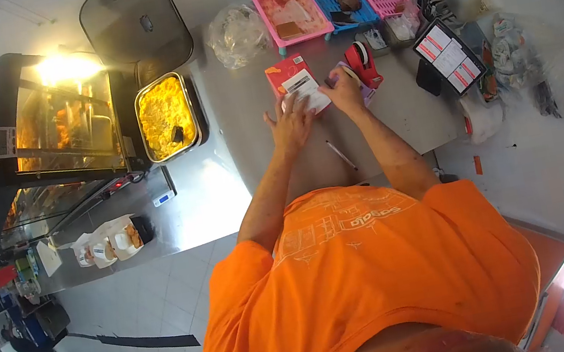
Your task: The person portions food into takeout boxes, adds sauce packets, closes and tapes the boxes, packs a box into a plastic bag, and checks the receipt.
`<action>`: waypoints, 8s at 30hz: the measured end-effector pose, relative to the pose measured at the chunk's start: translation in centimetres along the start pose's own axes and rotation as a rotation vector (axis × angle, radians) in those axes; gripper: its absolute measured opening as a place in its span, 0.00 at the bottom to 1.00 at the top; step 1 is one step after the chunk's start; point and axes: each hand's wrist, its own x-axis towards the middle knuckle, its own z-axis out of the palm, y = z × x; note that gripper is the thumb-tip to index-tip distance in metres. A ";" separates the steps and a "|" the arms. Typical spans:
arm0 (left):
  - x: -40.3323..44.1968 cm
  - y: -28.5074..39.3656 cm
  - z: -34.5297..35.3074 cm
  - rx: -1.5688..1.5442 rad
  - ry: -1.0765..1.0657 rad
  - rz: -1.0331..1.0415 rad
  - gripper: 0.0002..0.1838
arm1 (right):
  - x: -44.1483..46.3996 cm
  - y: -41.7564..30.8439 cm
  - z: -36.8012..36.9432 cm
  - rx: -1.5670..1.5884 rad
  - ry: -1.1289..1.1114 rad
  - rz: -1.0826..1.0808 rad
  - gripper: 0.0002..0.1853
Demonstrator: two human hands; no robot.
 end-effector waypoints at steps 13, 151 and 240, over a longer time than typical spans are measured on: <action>2.0 -2.8 0.5 -0.003 -0.033 -0.028 0.22 | -3.5 13.2 -1.2 0.201 0.076 0.177 0.30; 9.3 -14.7 -2.8 -0.246 -1.304 -0.138 0.44 | -4.3 -5.6 -1.1 0.673 -1.639 0.065 0.20; 1.0 14.9 4.0 -1.757 -0.099 -0.657 0.18 | -2.5 3.0 -17.1 0.321 -0.432 -0.903 0.10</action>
